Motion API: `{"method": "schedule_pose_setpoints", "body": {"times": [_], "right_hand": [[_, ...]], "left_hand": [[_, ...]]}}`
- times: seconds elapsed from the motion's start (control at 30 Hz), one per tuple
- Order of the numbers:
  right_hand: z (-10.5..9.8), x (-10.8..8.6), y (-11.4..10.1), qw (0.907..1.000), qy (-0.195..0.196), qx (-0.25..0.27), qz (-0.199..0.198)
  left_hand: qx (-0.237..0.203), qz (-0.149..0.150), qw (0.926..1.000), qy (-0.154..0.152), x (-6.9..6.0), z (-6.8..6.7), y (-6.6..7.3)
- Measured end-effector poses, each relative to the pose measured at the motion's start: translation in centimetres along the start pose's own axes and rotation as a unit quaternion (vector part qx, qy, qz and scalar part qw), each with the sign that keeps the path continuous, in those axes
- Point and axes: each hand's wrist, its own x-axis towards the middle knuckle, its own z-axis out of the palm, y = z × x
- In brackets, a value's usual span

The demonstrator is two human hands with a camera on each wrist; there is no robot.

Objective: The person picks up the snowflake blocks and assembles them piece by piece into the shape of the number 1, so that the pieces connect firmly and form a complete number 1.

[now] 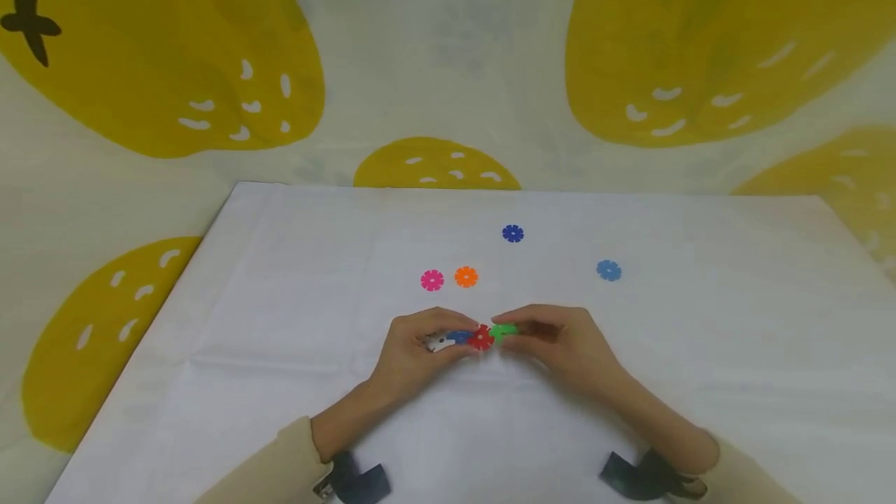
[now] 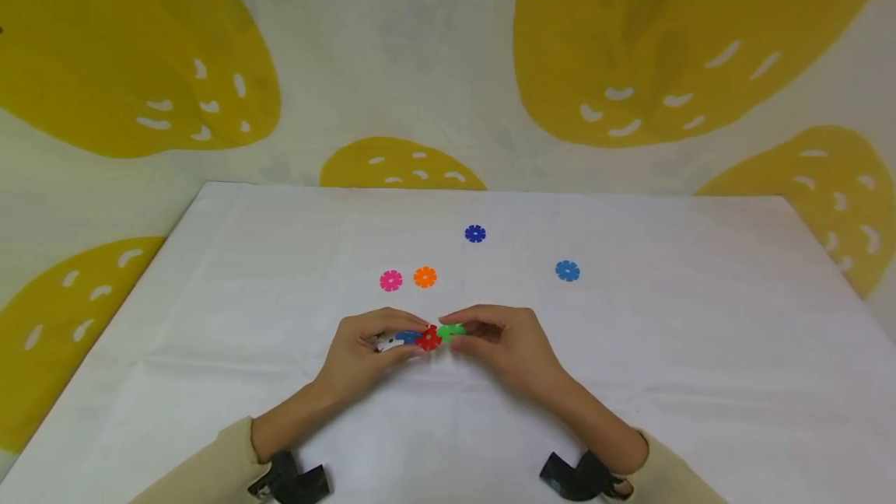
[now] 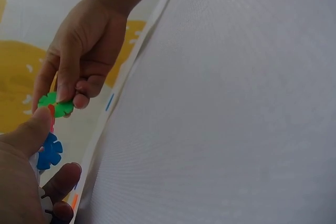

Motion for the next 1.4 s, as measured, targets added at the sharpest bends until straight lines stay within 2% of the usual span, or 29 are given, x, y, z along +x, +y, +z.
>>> {"method": "schedule_pose_setpoints", "body": {"times": [0.13, 0.37, 0.47, 0.63, 0.9, 1.0, 1.1, 1.3, 1.4], "right_hand": [[0.2, -0.1, 0.1, 0.9994, -0.003, 0.023, 0.025], [0.7, -0.2, 0.3, 0.9937, -0.021, 0.095, 0.055], [0.9, -0.3, 0.4, 0.9917, -0.028, 0.11, 0.06], [0.9, -0.4, 0.6, 0.9887, -0.04, 0.134, 0.054], [1.1, -0.3, 1.0, 0.9816, -0.055, 0.181, 0.029], [1.2, -0.3, 1.0, 0.9801, -0.057, 0.188, 0.027], [1.3, -0.3, 1.0, 0.9795, -0.059, 0.19, 0.031], [1.6, -0.4, 0.9, 0.9768, -0.064, 0.202, 0.034], [1.8, -0.4, 1.0, 0.9762, -0.063, 0.205, 0.035]], "left_hand": [[-0.01, -0.017, 0.9998, -0.006, 0.0, 0.0, 0.1], [-0.018, -0.042, 0.9989, -0.004, 0.0, -0.1, 0.4], [-0.02, -0.048, 0.9986, -0.001, 0.0, -0.1, 0.6], [-0.016, -0.079, 0.9968, -0.002, -0.1, -0.1, 0.6], [-0.019, -0.106, 0.9942, -0.001, -0.9, 0.2, -1.7], [-0.017, -0.109, 0.9939, -0.002, -1.0, 0.2, -2.0], [-0.021, -0.112, 0.9935, -0.003, -0.9, 0.2, -1.7], [-0.031, -0.107, 0.9937, -0.014, -0.3, 0.0, 0.4], [-0.032, -0.102, 0.9942, -0.015, -0.3, 0.0, 0.5]]}}
